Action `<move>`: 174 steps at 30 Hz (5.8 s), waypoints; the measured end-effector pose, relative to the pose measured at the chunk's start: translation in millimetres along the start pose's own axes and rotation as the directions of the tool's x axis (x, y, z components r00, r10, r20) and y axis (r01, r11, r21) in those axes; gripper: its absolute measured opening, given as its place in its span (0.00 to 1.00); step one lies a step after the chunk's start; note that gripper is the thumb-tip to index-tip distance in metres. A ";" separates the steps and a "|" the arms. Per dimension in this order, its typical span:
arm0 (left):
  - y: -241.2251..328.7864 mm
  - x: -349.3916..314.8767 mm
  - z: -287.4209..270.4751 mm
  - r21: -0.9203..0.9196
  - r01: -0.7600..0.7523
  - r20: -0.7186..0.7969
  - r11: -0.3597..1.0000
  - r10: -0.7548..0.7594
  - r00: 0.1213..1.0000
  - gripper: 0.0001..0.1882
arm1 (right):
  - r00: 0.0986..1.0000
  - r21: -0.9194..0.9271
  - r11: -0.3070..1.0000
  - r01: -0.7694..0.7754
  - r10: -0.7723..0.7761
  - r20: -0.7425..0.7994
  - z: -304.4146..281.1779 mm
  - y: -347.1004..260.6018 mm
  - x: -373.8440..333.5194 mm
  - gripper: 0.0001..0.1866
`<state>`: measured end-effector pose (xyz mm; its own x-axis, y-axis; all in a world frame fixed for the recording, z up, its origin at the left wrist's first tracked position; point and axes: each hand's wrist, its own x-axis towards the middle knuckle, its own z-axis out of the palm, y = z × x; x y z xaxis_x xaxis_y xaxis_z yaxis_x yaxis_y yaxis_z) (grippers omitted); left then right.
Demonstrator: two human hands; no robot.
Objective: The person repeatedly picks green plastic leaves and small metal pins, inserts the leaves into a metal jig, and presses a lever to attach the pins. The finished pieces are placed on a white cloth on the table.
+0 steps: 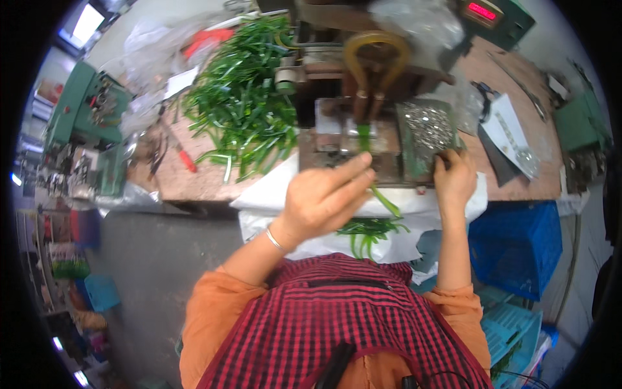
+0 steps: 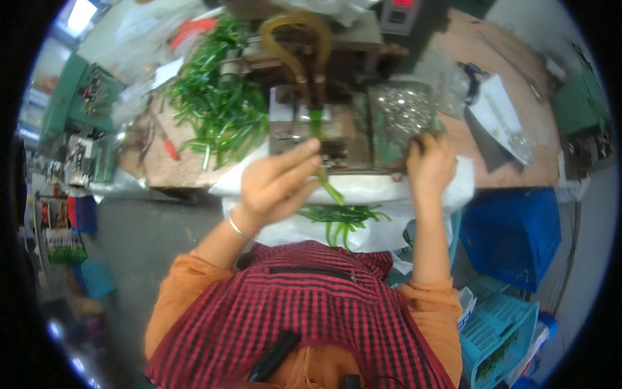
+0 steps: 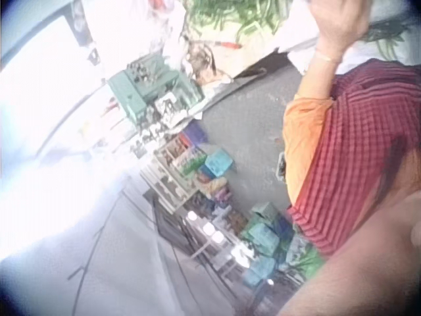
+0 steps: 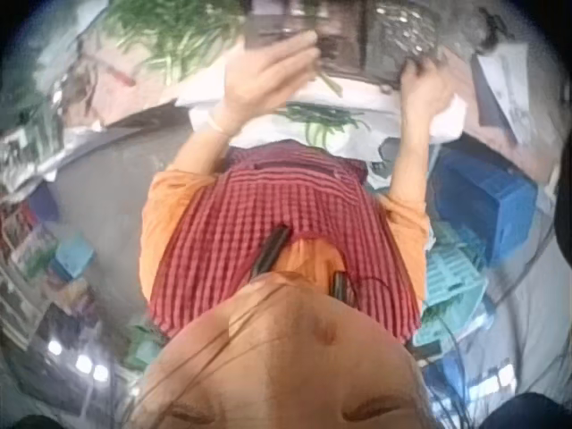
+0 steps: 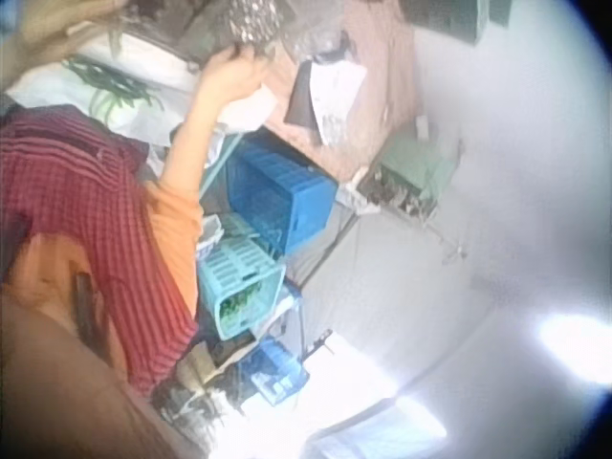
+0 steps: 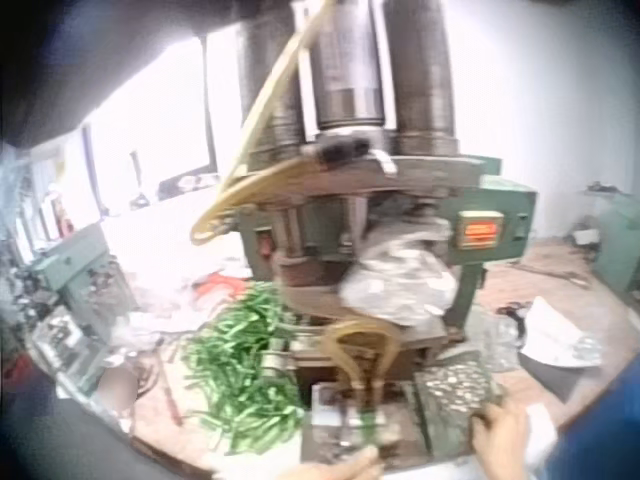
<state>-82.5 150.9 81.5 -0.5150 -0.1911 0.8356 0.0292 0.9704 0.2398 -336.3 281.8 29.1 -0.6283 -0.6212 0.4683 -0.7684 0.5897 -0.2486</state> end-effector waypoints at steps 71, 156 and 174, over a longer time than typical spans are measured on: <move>-8.5 16.1 5.4 0.051 -0.107 0.023 0.993 0.106 0.994 0.11 | 0.999 -0.036 0.999 -0.026 0.028 0.040 -10.7 3.8 -2.2 0.08; -8.4 -3.6 -91.6 0.303 0.402 -0.402 0.864 -0.267 0.876 0.10 | 0.991 0.297 0.955 0.019 0.020 -0.129 20.0 -8.2 4.1 0.08; -171.3 -59.0 -103.0 0.583 0.752 -0.292 0.307 -0.784 0.548 0.18 | 0.996 0.135 0.987 -0.088 0.091 -0.013 23.6 -31.5 4.9 0.07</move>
<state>31.1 -19.3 42.0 -0.0545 -0.9087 0.4139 -0.8780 0.2410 0.4136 -318.0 248.1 19.2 -0.6940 -0.5581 0.4550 -0.7192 0.5674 -0.4011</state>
